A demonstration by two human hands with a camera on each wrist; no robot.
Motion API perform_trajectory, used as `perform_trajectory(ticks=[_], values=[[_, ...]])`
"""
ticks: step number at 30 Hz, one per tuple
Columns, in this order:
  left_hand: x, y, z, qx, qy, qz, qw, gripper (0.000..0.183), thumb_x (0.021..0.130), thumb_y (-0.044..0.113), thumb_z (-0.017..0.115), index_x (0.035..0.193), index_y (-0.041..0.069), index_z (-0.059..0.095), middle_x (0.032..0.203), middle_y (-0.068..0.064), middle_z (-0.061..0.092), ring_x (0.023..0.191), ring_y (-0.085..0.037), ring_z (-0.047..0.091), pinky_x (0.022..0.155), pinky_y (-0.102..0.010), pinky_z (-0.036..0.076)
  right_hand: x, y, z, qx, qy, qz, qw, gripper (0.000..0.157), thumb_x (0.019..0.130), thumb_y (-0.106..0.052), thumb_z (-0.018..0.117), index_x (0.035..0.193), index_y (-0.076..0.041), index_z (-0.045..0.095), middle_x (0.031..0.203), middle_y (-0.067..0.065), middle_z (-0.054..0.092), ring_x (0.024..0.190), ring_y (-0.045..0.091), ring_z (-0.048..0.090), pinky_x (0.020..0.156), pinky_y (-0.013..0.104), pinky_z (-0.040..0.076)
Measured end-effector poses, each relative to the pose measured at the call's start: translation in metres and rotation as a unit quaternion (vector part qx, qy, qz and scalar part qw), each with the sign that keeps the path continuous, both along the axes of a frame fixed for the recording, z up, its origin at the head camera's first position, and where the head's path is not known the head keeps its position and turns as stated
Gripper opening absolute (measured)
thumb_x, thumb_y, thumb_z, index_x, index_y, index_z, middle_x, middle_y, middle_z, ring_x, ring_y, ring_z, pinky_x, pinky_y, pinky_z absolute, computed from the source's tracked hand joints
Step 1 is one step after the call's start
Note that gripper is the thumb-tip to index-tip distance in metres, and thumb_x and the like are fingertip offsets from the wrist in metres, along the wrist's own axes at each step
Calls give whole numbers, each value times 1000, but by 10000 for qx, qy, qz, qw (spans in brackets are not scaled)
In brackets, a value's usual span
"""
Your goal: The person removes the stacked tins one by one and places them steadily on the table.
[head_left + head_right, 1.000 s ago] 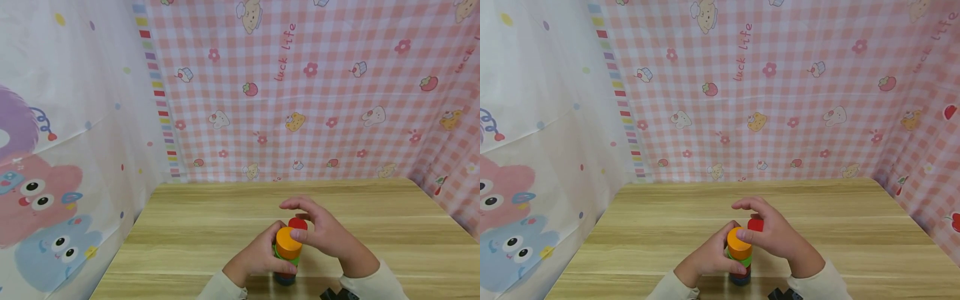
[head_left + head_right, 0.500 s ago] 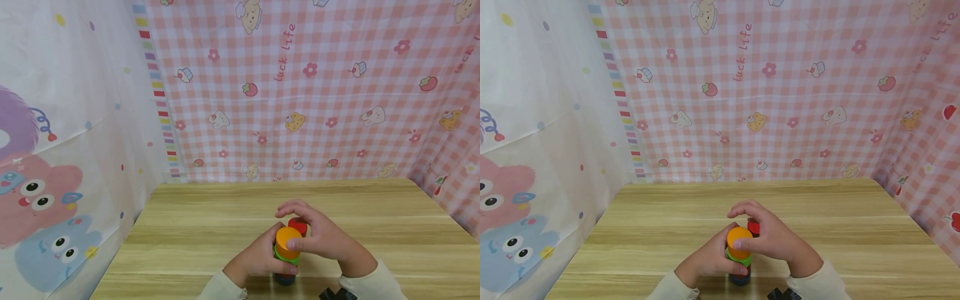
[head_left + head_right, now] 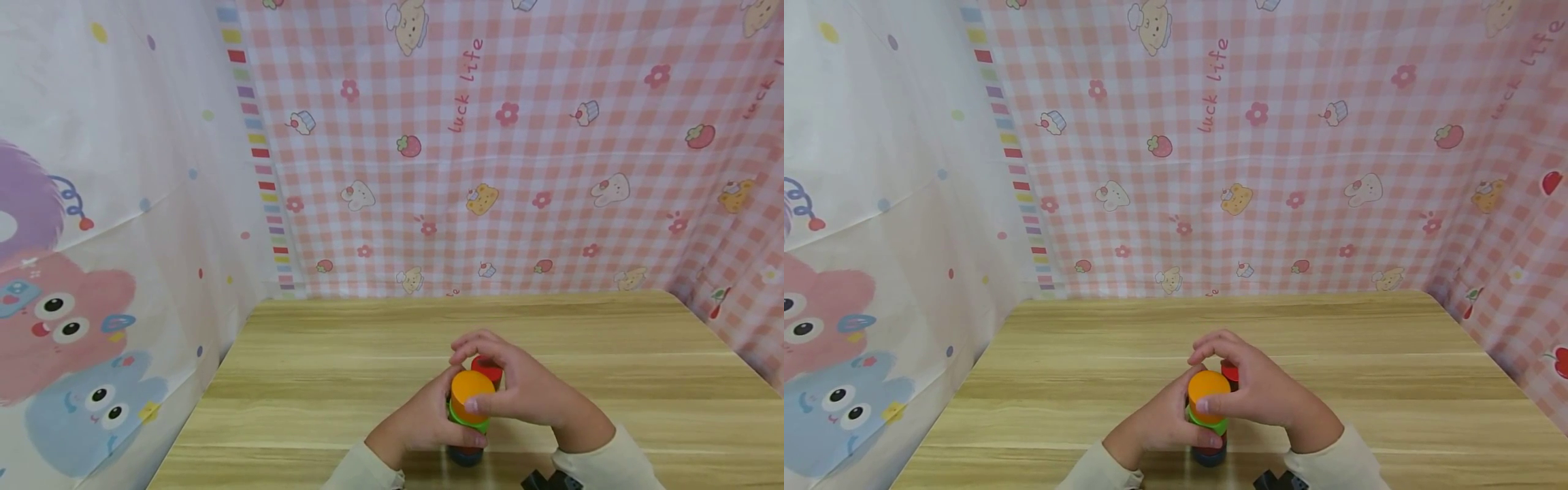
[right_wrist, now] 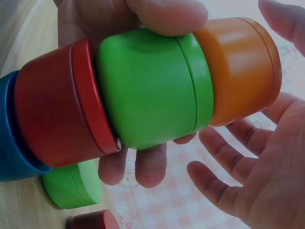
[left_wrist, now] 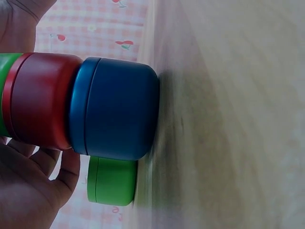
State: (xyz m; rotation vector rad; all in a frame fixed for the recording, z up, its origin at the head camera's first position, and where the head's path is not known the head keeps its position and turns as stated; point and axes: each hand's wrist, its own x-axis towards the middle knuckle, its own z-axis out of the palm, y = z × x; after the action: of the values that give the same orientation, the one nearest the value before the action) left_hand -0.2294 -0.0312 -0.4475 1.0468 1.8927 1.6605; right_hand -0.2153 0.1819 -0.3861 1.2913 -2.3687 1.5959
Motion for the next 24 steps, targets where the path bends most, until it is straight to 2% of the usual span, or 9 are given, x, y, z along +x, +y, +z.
perform_trajectory(ticks=[4,9,15,19,24], values=[[-1,0,-1,26,43,-55,10000,79,90,23,84,154,10,38,127,8,64,110,-6,64,107,-28,50,-1,0,-1,36,-172,22,9998,38,88,-9,82,122,-13,67,140,14,54,112,24,59,89,32,55],[-3,0,-2,135,32,-181,9997,75,91,25,84,152,17,41,126,9,64,110,-7,63,108,-29,51,-2,-1,-3,58,-321,70,9994,34,87,-11,82,118,-13,67,139,17,53,102,23,60,80,29,57],[-4,1,-3,193,-69,-239,9995,70,91,27,84,148,21,45,125,10,63,110,-6,63,109,-30,50,-3,0,-4,83,-482,171,9987,34,87,-12,82,118,-13,67,140,18,53,108,23,62,83,28,57],[-3,1,-2,231,-87,-238,9994,72,90,25,85,149,17,45,127,9,63,111,-7,62,110,-31,49,-3,1,-5,137,-477,258,9984,37,86,-13,83,120,-13,66,140,18,53,115,23,62,87,28,57],[-3,1,-2,291,-117,-284,9991,72,89,21,84,149,16,45,127,7,62,112,-8,62,111,-31,49,-5,4,-4,178,-424,501,9977,41,86,-13,82,123,-12,65,141,20,51,113,24,64,88,30,57]])
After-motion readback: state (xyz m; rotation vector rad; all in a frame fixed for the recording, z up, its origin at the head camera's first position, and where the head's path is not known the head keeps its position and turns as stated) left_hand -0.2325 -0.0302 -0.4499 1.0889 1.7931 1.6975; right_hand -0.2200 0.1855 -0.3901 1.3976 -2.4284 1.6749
